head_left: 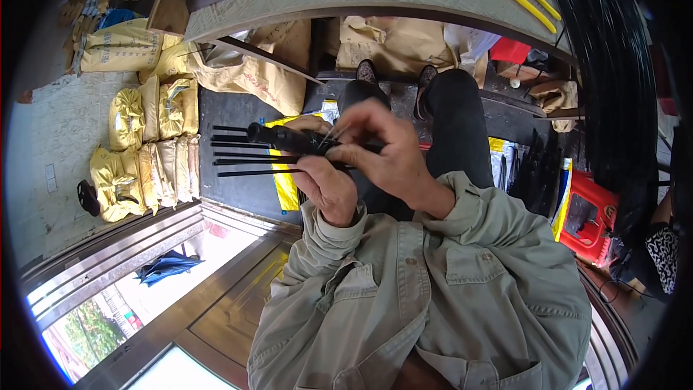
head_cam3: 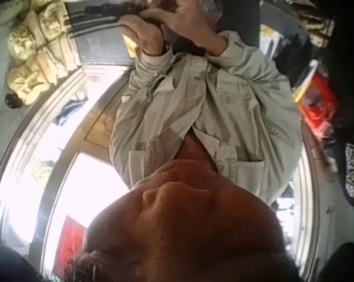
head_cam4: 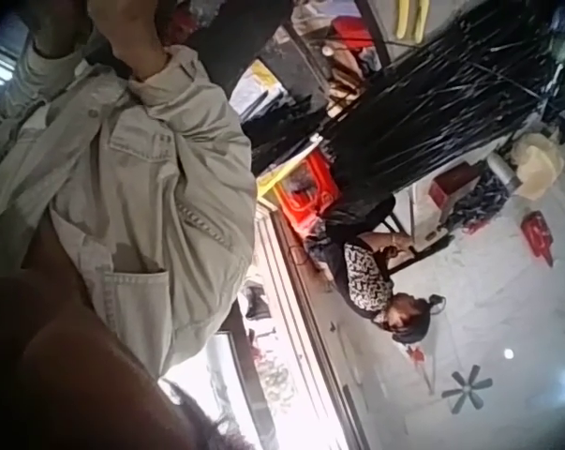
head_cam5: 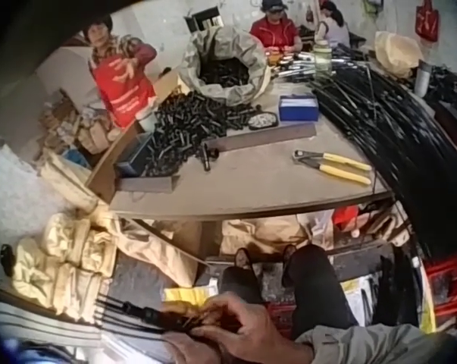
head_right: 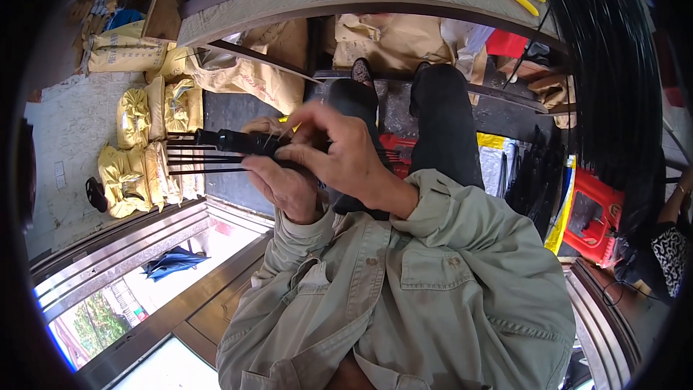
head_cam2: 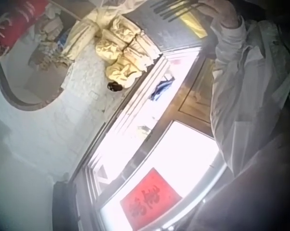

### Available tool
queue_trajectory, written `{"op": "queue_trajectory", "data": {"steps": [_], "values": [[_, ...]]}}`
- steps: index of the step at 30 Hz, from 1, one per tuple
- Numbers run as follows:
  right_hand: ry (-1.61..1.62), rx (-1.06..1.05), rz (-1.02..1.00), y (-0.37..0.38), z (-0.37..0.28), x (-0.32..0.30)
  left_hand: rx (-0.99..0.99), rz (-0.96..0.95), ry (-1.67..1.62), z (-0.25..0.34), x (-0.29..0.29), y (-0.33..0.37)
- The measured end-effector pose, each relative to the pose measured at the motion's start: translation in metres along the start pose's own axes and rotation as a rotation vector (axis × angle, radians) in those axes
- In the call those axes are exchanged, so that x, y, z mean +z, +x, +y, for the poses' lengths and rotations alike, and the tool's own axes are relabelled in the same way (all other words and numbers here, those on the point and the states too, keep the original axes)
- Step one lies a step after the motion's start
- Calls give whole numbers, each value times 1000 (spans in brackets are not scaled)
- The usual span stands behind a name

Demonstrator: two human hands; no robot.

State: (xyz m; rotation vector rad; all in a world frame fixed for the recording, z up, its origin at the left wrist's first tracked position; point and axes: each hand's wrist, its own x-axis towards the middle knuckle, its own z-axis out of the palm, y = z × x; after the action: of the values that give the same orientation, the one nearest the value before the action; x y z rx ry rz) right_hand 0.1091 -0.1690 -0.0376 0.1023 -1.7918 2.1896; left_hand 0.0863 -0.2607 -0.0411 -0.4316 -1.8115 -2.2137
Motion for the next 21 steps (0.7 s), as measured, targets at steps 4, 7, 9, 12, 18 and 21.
{"op": "queue_trajectory", "data": {"steps": [4, 7, 9, 12, 18, 21], "values": [[23, 112, 69, -6, -4, 5, -38, -23, 10, 5, -2, 5], [79, -53, 40, -6, 13, 8, -24, -79, -78, 7, -3, 6], [187, 14, 4, -6, 20, 8, -19, -109, -122, 7, -3, 5], [404, 143, -78, -5, 24, 7, 11, -82, -112, 7, -2, 5], [530, 251, -129, 4, 20, -1, 38, -106, -99, 6, 5, 6], [566, 267, -155, 7, 23, -6, 42, -76, -80, 6, 9, 6]]}}
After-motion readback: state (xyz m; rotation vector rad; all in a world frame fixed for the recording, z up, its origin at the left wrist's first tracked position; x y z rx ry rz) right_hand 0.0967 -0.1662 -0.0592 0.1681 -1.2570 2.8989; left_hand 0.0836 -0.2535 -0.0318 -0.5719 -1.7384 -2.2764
